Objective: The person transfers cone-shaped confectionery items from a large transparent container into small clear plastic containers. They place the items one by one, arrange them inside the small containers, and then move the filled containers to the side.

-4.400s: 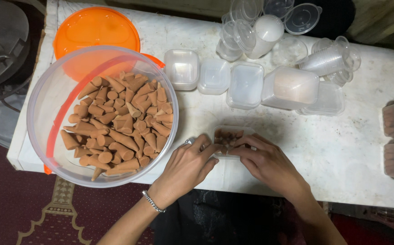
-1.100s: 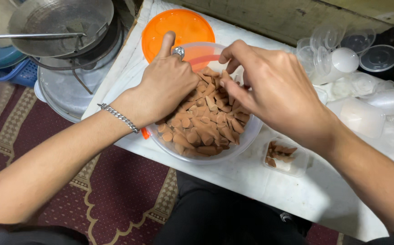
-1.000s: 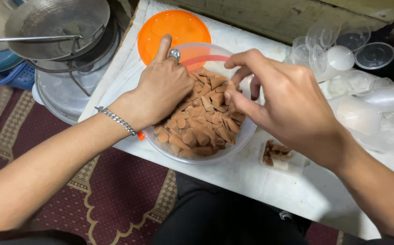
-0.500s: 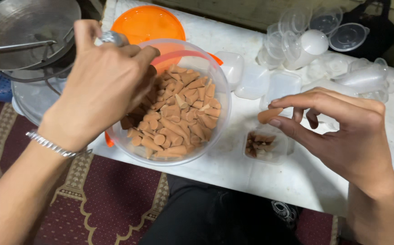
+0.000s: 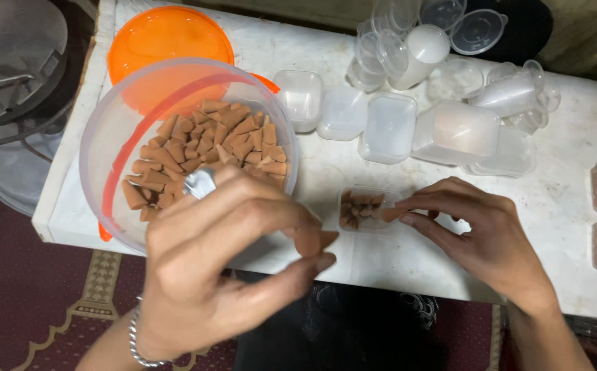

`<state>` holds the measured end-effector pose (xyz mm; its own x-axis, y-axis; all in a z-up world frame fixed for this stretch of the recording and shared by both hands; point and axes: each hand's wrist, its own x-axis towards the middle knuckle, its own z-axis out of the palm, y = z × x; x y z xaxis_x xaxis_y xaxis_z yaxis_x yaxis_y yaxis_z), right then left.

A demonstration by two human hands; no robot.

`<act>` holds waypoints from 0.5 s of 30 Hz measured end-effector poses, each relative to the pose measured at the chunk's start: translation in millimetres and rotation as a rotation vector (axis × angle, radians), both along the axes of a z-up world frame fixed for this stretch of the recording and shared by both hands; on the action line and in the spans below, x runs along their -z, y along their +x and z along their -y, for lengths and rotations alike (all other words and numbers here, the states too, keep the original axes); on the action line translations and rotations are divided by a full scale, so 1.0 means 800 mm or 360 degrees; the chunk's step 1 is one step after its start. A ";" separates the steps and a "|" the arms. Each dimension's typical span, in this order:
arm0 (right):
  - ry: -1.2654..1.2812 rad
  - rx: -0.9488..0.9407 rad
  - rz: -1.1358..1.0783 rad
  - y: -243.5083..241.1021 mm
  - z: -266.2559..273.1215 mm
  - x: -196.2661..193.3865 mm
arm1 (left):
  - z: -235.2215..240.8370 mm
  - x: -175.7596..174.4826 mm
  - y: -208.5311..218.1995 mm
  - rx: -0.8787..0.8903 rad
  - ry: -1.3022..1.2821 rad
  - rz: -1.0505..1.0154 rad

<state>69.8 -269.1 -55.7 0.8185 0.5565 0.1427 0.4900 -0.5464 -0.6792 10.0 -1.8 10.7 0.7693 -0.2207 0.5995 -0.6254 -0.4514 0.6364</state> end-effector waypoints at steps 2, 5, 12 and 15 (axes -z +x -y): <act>-0.0060 0.0039 -0.0089 -0.005 0.006 0.008 | 0.018 0.012 -0.006 0.0076 -0.0141 -0.0078; -0.0126 0.0112 -0.0188 -0.009 0.020 0.033 | 0.039 0.040 -0.014 0.0153 -0.0348 -0.0264; -0.0250 0.0011 -0.0094 -0.014 0.029 0.077 | 0.073 0.109 -0.014 0.0115 -0.0597 -0.0755; -0.0264 -0.0068 0.0222 -0.014 0.029 0.101 | 0.078 0.138 -0.011 0.0082 -0.0614 -0.0876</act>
<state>58.6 -291.9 -136.2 0.7725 0.6155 0.1563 0.5978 -0.6219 -0.5059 1.3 -64.3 -99.5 0.9794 -0.1140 0.1664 -0.1785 -0.1057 0.9782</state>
